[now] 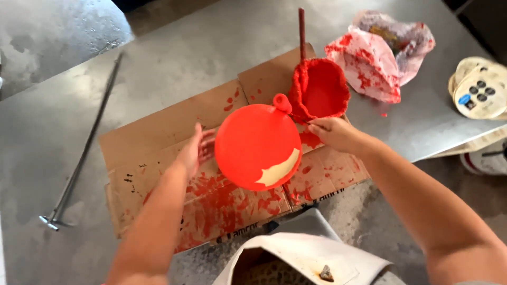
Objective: Applying a red wax coating to cheese wheels using a brush at a waxing station
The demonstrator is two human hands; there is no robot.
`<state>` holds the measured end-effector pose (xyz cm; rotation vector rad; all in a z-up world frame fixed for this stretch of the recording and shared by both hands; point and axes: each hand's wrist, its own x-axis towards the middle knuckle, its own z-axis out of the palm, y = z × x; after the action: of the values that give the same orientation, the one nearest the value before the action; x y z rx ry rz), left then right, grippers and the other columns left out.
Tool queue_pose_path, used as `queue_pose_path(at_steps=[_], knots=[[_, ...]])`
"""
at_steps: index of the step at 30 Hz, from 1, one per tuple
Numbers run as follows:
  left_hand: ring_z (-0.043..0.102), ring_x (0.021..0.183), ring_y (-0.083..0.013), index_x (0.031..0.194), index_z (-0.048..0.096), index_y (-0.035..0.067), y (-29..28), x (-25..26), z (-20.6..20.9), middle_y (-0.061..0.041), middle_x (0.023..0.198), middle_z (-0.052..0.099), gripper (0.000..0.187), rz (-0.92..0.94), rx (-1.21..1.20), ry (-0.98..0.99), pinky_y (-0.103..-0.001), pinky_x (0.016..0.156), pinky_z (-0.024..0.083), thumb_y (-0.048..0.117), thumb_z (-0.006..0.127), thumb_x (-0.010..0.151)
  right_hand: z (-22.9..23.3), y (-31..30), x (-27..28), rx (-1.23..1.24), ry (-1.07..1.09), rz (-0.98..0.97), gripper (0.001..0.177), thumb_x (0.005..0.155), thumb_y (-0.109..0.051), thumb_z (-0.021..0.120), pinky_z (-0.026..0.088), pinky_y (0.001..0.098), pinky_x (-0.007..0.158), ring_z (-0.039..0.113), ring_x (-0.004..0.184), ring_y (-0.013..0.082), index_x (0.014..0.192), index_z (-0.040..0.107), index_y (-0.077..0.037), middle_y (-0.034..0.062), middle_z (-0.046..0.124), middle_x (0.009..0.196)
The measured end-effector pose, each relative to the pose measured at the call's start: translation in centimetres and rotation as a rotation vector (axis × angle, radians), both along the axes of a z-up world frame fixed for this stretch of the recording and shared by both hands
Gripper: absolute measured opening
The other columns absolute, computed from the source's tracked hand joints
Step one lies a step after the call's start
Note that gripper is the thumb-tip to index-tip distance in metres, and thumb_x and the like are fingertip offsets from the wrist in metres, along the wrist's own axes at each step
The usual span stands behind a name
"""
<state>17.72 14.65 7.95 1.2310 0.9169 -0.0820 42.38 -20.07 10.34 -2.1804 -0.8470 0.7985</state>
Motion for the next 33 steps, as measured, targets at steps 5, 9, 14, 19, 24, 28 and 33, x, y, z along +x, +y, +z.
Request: queue_pose_path(at_steps=[5, 9, 14, 19, 24, 28, 33], knots=[[0.075, 0.093, -0.0189, 0.142, 0.058, 0.024, 2.2, 4.5, -2.0, -0.002, 0.119, 0.075, 0.098, -0.115, -0.066, 0.054, -0.024, 0.066, 0.058, 0.096, 0.029, 0.083, -1.5, -7.9, -7.4, -0.035, 0.134, -0.116, 0.037, 0.099, -0.030, 0.058, 0.054, 0.0527, 0.088, 0.070, 0.101, 0.0431, 0.121, 0.072, -0.004, 0.0262, 0.076, 0.106], [0.072, 0.085, -0.0188, 0.145, 0.055, 0.025, 3.0, 4.7, -3.9, -0.005, 0.113, 0.075, 0.103, -0.148, -0.051, 0.080, -0.016, 0.049, 0.046, 0.099, 0.023, 0.080, -2.1, -10.0, -10.7, -0.218, 0.221, -0.159, 0.040, 0.095, -0.044, 0.061, 0.059, 0.0451, 0.092, 0.074, 0.110, 0.0310, 0.131, 0.071, -0.030, 0.0067, 0.082, 0.113], [0.073, 0.097, -0.0277, 0.152, 0.049, 0.026, -0.2, 2.2, -0.1, -0.011, 0.120, 0.074, 0.106, -0.032, -0.100, 0.044, -0.027, 0.066, 0.058, 0.098, 0.020, 0.079, -2.2, -6.0, -6.5, -0.168, 0.006, -0.096, 0.030, 0.096, -0.043, 0.061, 0.055, 0.0512, 0.086, 0.071, 0.101, 0.0378, 0.118, 0.072, -0.026, 0.0141, 0.079, 0.101], [0.053, 0.137, -0.0396, 0.158, 0.041, 0.033, -6.4, -1.3, 4.4, -0.010, 0.157, 0.052, 0.104, 0.217, -0.203, 0.046, -0.050, 0.107, 0.045, 0.094, 0.021, 0.077, -0.4, -0.9, -1.7, -0.088, -0.035, 0.008, 0.034, 0.100, -0.033, 0.056, 0.052, 0.0576, 0.086, 0.069, 0.103, 0.0462, 0.123, 0.071, -0.013, 0.0213, 0.077, 0.106], [0.064, 0.110, -0.0333, 0.141, 0.057, 0.033, -9.3, -5.5, -0.3, -0.014, 0.124, 0.063, 0.093, 0.473, -0.354, -0.138, -0.046, 0.092, 0.054, 0.095, 0.027, 0.079, 0.1, -1.3, -2.4, -0.179, -0.206, 0.083, 0.036, 0.103, -0.044, 0.051, 0.056, 0.0534, 0.088, 0.070, 0.102, 0.0399, 0.130, 0.067, -0.027, 0.0141, 0.077, 0.106], [0.068, 0.105, -0.0299, 0.142, 0.051, 0.031, -10.5, -6.5, 0.0, -0.011, 0.120, 0.064, 0.087, 0.509, -0.379, -0.231, -0.045, 0.089, 0.058, 0.091, 0.033, 0.082, -0.7, -8.5, -7.2, -0.321, -0.393, 0.092, 0.032, 0.104, -0.042, 0.048, 0.061, 0.0512, 0.079, 0.074, 0.084, 0.0382, 0.130, 0.065, -0.033, 0.0127, 0.077, 0.089], [0.043, 0.149, -0.0365, 0.157, 0.034, 0.023, -12.4, -7.5, 3.2, -0.019, 0.156, 0.049, 0.098, 0.490, -0.382, -0.190, -0.058, 0.120, 0.035, 0.086, 0.027, 0.083, -2.4, -5.8, -6.8, -0.217, -1.097, 0.150, 0.022, 0.096, -0.038, 0.053, 0.053, 0.0398, 0.054, 0.064, 0.050, 0.0283, 0.116, 0.061, -0.035, 0.0034, 0.060, 0.052]])
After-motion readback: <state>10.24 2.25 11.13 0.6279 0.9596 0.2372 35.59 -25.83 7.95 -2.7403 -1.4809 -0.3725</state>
